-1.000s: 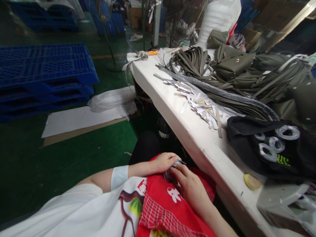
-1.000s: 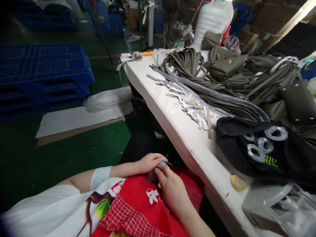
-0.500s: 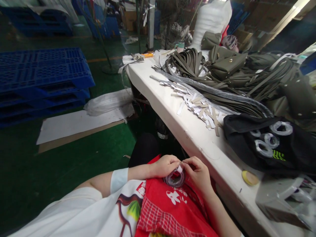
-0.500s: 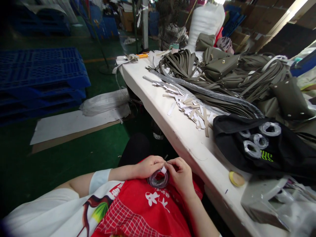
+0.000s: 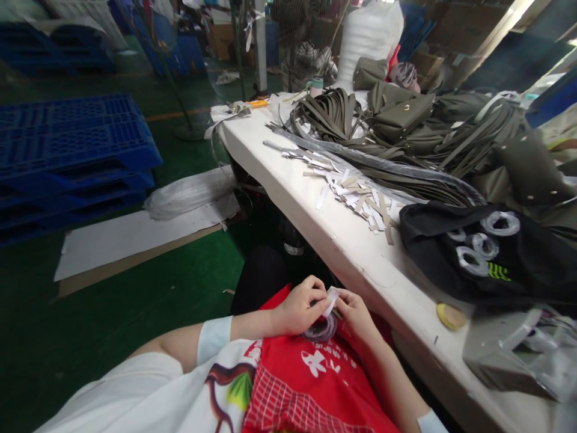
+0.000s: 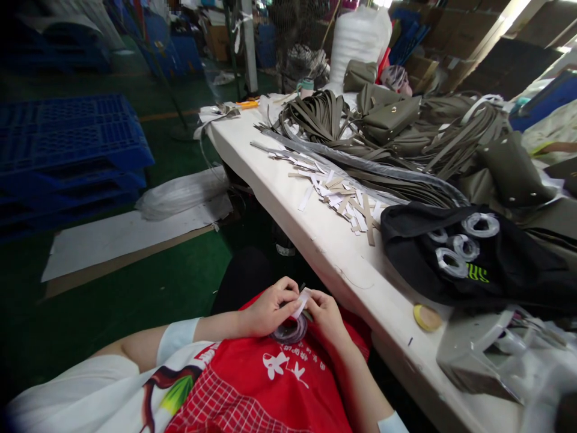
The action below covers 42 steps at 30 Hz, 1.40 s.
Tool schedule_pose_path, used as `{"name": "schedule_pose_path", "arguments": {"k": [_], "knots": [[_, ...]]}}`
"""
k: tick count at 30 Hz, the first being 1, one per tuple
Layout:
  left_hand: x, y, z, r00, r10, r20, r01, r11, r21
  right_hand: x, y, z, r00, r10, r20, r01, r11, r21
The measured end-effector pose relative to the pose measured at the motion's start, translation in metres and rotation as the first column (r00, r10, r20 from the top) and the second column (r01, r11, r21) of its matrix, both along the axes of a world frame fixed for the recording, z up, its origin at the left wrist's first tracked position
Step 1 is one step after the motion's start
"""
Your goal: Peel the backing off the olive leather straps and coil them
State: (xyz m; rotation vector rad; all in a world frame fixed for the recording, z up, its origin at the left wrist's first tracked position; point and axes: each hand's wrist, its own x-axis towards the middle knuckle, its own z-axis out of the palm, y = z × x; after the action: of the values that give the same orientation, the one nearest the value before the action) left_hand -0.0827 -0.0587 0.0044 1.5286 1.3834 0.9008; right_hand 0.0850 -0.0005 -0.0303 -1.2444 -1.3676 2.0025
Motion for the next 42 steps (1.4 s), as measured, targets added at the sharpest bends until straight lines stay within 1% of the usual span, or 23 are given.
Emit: {"name": "schedule_pose_path", "arguments": {"k": [2, 3, 5, 7, 9, 11, 14, 17, 19, 23, 25, 27, 28, 29, 30, 32, 33, 34, 36, 38, 39, 41, 42], "knots": [[0.0, 0.001, -0.002, 1.0, 0.017, -0.003, -0.017, 0.998, -0.053, -0.001, 0.0, 0.007, 0.997, -0.037, 0.065, 0.03, 0.994, 0.103], [0.0, 0.001, -0.003, 1.0, 0.01, 0.001, -0.01, 0.996, -0.087, 0.0, 0.002, 0.01, 0.994, -0.053, 0.095, 0.04, 0.99, 0.134], [0.002, 0.002, -0.005, 1.0, 0.004, 0.006, -0.003, 0.991, -0.135, 0.002, 0.006, 0.018, 0.989, -0.062, 0.137, 0.041, 0.987, 0.153], [0.005, 0.003, -0.006, 1.0, 0.028, -0.002, -0.028, 0.992, -0.124, 0.006, 0.011, 0.026, 0.992, -0.005, 0.129, -0.016, 0.987, 0.158], [0.008, 0.003, -0.004, 0.998, 0.062, -0.009, -0.063, 0.995, -0.071, 0.01, 0.015, 0.032, 0.994, 0.088, 0.066, -0.098, 0.983, 0.156], [0.011, 0.003, -0.002, 0.997, 0.081, -0.007, -0.081, 0.996, -0.038, 0.014, 0.017, 0.036, 0.99, 0.138, 0.026, -0.141, 0.976, 0.163], [0.013, 0.001, -0.001, 0.99, 0.138, -0.012, -0.138, 0.988, -0.062, 0.014, 0.017, 0.036, 0.992, 0.113, 0.062, -0.122, 0.978, 0.169], [0.014, 0.0, -0.004, 0.982, 0.186, -0.016, -0.186, 0.979, -0.078, 0.012, 0.017, 0.032, 0.993, 0.099, 0.058, -0.106, 0.987, 0.118], [0.014, -0.001, -0.004, 0.982, 0.19, -0.009, -0.19, 0.979, -0.07, 0.012, 0.018, 0.029, 0.99, 0.132, 0.044, -0.135, 0.987, 0.092], [0.015, -0.004, -0.001, 0.985, 0.171, 0.005, -0.17, 0.983, -0.064, 0.013, 0.024, 0.027, 0.971, 0.24, 0.013, -0.24, 0.97, 0.043], [0.015, -0.004, 0.001, 0.989, 0.151, 0.003, -0.15, 0.987, -0.056, 0.013, 0.024, 0.028, 0.963, 0.267, 0.037, -0.269, 0.96, 0.08], [0.013, -0.004, 0.001, 0.992, 0.128, -0.011, -0.128, 0.989, -0.071, 0.013, 0.021, 0.032, 0.959, 0.249, 0.134, -0.274, 0.936, 0.219], [0.012, -0.002, 0.0, 0.994, 0.105, -0.013, -0.105, 0.988, -0.116, 0.013, 0.019, 0.034, 0.954, 0.223, 0.199, -0.278, 0.909, 0.312], [0.01, -0.001, -0.001, 0.998, 0.07, 0.004, -0.068, 0.979, -0.193, 0.013, 0.016, 0.037, 0.944, 0.198, 0.264, -0.294, 0.867, 0.403], [0.007, 0.001, -0.002, 0.998, 0.032, 0.048, -0.017, 0.956, -0.292, 0.014, 0.012, 0.041, 0.93, 0.184, 0.319, -0.326, 0.814, 0.481], [0.001, 0.007, -0.004, 0.982, -0.007, 0.19, 0.096, 0.882, -0.461, 0.015, 0.006, 0.049, 0.901, 0.208, 0.381, -0.41, 0.694, 0.592], [-0.002, 0.011, -0.003, 0.962, 0.009, 0.273, 0.136, 0.851, -0.507, 0.016, 0.003, 0.053, 0.889, 0.23, 0.395, -0.445, 0.634, 0.632], [-0.005, 0.014, -0.003, 0.935, 0.05, 0.35, 0.152, 0.836, -0.527, 0.017, 0.001, 0.056, 0.88, 0.245, 0.407, -0.47, 0.576, 0.669], [-0.008, 0.023, 0.001, 0.855, 0.179, 0.486, 0.134, 0.83, -0.542, 0.02, -0.001, 0.059, 0.87, 0.231, 0.435, -0.491, 0.47, 0.733], [-0.005, 0.03, 0.004, 0.756, 0.289, 0.588, 0.118, 0.823, -0.555, 0.023, -0.001, 0.06, 0.862, 0.174, 0.476, -0.505, 0.372, 0.779], [-0.003, 0.034, 0.005, 0.726, 0.314, 0.612, 0.111, 0.824, -0.555, 0.025, -0.001, 0.06, 0.856, 0.143, 0.496, -0.514, 0.326, 0.793], [0.004, 0.04, 0.006, 0.719, 0.308, 0.623, 0.106, 0.837, -0.536, 0.03, -0.002, 0.061, 0.844, 0.074, 0.531, -0.531, 0.253, 0.809], [0.008, 0.042, 0.006, 0.728, 0.292, 0.621, 0.112, 0.842, -0.527, 0.032, -0.004, 0.062, 0.838, 0.04, 0.544, -0.538, 0.228, 0.812]]}}
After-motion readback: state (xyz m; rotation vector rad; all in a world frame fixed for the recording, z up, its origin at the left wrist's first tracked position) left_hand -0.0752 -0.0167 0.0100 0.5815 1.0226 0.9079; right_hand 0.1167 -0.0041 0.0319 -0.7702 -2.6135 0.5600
